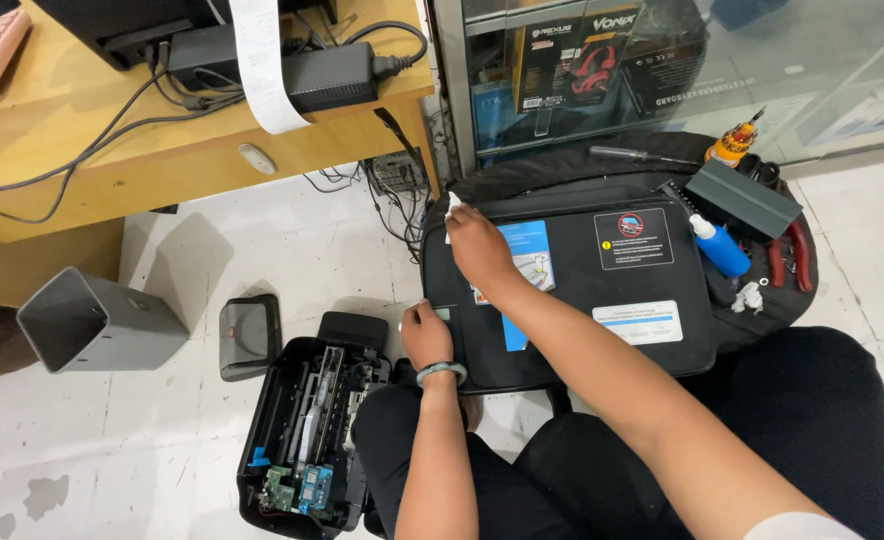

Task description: The person cleans the exterior and interior surfaces of a flatbed scanner using a spray bottle and a white cloth. They wipe the top lid, open the scanner to clean the glass and control panel, and then close it.

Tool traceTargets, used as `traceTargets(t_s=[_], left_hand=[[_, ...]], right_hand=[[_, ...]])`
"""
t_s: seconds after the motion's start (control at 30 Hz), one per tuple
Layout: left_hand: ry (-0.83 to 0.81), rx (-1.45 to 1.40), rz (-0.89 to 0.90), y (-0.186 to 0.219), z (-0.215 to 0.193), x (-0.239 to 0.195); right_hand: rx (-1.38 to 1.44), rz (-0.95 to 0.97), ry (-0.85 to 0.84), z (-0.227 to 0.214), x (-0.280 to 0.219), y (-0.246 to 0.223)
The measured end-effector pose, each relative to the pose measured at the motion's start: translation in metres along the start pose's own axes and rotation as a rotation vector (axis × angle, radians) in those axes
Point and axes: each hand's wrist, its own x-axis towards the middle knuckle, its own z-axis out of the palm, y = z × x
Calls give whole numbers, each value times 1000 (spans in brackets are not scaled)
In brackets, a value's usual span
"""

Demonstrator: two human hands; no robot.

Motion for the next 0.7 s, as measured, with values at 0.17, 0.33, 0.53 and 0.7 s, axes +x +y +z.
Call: traceTargets(t_s=[0.17, 0.33, 0.53, 0.7], left_hand=[[-11, -10, -5, 5, -4, -6], [-31, -22, -26, 14, -7, -11], [-30, -5, -20, 16, -9, -16], [-15, -6, -13, 12, -6, -9]], right_hand=[[-331, -175, -33, -25, -14, 65], [-467, -20, 26, -118, -52, 118], [-869, 160, 90, -154, -100, 222], [-920, 245, 87, -145, -92, 218]])
